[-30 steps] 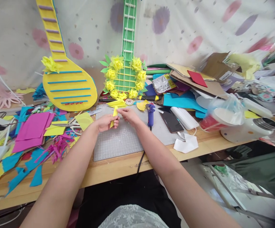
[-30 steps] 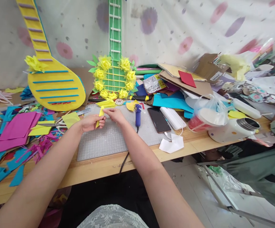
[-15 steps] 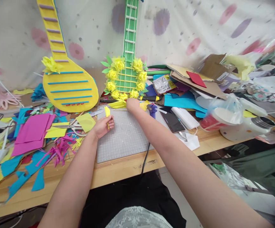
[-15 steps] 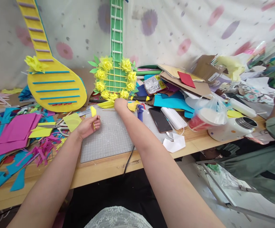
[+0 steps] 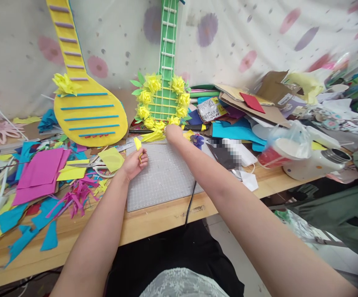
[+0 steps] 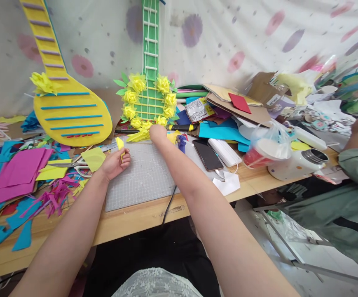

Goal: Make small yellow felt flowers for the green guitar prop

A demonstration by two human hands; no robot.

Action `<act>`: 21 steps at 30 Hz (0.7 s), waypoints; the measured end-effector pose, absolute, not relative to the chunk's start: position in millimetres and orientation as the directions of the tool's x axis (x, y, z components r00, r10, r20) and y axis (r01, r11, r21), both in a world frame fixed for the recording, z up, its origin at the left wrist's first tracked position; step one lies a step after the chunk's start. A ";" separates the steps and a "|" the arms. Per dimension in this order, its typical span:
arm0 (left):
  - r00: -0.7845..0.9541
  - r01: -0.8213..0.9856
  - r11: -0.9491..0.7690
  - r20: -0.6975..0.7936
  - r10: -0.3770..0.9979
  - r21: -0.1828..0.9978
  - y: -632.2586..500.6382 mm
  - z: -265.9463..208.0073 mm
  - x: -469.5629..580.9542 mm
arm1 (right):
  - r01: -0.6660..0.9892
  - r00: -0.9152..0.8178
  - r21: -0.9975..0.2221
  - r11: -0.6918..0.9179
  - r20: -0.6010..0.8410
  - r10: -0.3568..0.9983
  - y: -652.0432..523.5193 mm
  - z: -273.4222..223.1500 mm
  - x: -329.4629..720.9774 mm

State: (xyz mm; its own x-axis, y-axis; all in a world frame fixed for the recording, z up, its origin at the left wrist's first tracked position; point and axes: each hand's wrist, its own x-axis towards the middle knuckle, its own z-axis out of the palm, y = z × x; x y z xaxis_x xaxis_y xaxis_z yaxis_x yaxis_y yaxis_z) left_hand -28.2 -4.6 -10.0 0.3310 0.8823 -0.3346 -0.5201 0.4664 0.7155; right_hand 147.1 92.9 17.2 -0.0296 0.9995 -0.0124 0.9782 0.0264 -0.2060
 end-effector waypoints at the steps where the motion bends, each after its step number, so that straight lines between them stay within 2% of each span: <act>1: 0.327 -0.524 0.464 -0.335 0.884 0.714 -4.8 -9.3 -27.9 | 0.983 -0.021 -0.183 0.018 -0.015 1.000 92.9 19.4 147.8; 3: 0.318 -0.535 0.461 -0.336 0.886 0.708 -5.3 -7.8 -27.8 | 0.983 -0.002 -0.185 -0.005 -0.039 0.999 94.4 23.4 150.0; 4: 0.314 -0.543 0.459 -0.337 0.888 0.703 -5.3 -7.2 -27.8 | 0.974 -0.002 -0.227 -0.011 -0.054 0.999 95.5 25.3 151.6; 8: 0.298 -0.570 0.447 -0.334 0.894 0.690 -4.7 -6.5 -27.8 | 0.866 0.036 -0.492 -0.093 -0.125 0.991 95.9 34.3 160.3; 11: 0.278 -0.569 0.432 -0.330 0.902 0.700 -4.6 -5.9 -26.7 | 0.733 0.060 -0.671 -0.111 -0.100 0.993 85.4 40.6 166.0; 14: 0.243 -0.560 0.394 -0.310 0.919 0.729 -5.5 -5.2 -24.8 | 0.595 -0.041 -0.803 -0.039 -0.079 0.996 64.2 37.2 166.4; 16: 0.220 -0.549 0.350 -0.273 0.936 0.759 -6.4 -5.6 -23.4 | 0.473 -0.181 -0.876 0.097 0.011 0.983 46.7 26.8 162.1; 18: 0.200 -0.522 0.309 -0.238 0.950 0.795 -7.4 -7.2 -21.7 | 0.397 -0.256 -0.895 0.202 0.104 0.961 29.2 11.5 154.7; 21: 0.157 -0.450 0.273 -0.226 0.961 0.850 -8.5 -10.5 -18.5 | 0.316 -0.236 -0.917 0.242 0.171 0.957 8.7 -11.7 142.4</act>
State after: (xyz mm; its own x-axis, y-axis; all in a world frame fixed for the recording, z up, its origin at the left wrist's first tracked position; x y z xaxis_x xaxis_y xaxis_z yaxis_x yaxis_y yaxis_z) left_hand -18.5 -8.5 -10.5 0.1571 0.9615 -0.2256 -0.4498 0.2730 0.8504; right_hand 142.4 8.7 -11.7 -0.2365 0.9566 0.1705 0.3161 0.2417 -0.9174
